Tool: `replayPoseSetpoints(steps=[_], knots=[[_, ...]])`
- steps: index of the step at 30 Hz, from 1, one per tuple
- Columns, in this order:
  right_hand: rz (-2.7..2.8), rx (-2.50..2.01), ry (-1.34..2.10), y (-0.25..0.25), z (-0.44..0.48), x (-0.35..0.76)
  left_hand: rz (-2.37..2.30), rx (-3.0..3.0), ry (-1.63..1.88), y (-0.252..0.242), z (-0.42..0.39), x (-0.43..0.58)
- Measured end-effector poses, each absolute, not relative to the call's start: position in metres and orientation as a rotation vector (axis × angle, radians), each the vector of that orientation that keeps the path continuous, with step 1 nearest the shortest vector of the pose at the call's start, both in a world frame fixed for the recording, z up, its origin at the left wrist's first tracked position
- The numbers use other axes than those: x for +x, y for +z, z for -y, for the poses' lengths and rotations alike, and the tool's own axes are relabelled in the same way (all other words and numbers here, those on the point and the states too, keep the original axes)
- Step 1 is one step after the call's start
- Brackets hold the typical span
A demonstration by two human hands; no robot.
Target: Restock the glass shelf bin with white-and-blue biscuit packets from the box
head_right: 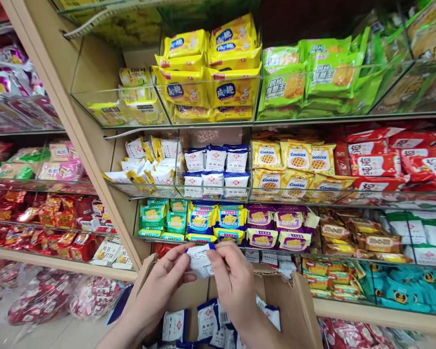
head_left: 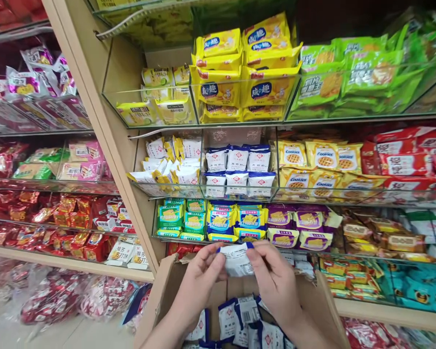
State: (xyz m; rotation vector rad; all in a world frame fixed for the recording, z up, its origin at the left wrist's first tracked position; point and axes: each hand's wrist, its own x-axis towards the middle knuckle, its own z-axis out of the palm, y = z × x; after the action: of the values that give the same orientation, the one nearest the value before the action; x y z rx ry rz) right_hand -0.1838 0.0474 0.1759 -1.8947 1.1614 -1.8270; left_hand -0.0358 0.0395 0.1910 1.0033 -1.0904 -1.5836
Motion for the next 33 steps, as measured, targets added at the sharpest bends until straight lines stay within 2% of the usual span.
replayPoseSetpoints(steps=[2,4,6,9,13,16,19,22,25,29,31,33], knots=[[-1.015,-2.306,-1.93,0.177,-0.051,-0.188,0.905,0.933,-1.82,0.195,-0.044,-0.04],[-0.812,-2.687,-1.856,0.175,-0.056,-0.191,0.776,0.792,-1.959,0.2,-0.049,-0.043],[-0.706,-2.906,-1.776,0.168,-0.062,-0.192,0.733,0.725,-1.904,0.203,-0.053,-0.044],[-0.661,-2.953,-1.777,0.152,-0.068,-0.197,0.768,0.713,-1.764,0.204,-0.053,-0.042],[-0.892,-2.52,-1.702,0.14,-0.067,-0.206,0.867,0.62,-1.646,0.2,-0.049,-0.038],[-1.019,-1.732,-1.589,0.143,-0.067,-0.199,0.886,0.577,-1.567,0.195,-0.048,-0.042],[-0.772,-1.026,-1.242,0.149,-0.07,-0.178,0.97,0.636,-1.45,0.187,-0.053,-0.051],[-0.687,-0.867,-1.143,0.161,-0.067,-0.166,1.129,0.764,-1.264,0.179,-0.058,-0.053],[-0.849,-1.21,-1.354,0.197,-0.05,-0.178,1.199,0.798,-1.101,0.175,-0.058,-0.041],[-1.122,-2.022,-1.73,0.278,-0.004,-0.202,1.305,0.952,-0.974,0.165,-0.055,-0.018],[-1.22,-2.397,-1.702,0.313,0.022,-0.205,1.305,1.024,-0.956,0.155,-0.054,-0.01],[-1.362,-2.631,-1.485,0.335,0.045,-0.201,1.308,1.091,-0.958,0.143,-0.055,-0.004]])
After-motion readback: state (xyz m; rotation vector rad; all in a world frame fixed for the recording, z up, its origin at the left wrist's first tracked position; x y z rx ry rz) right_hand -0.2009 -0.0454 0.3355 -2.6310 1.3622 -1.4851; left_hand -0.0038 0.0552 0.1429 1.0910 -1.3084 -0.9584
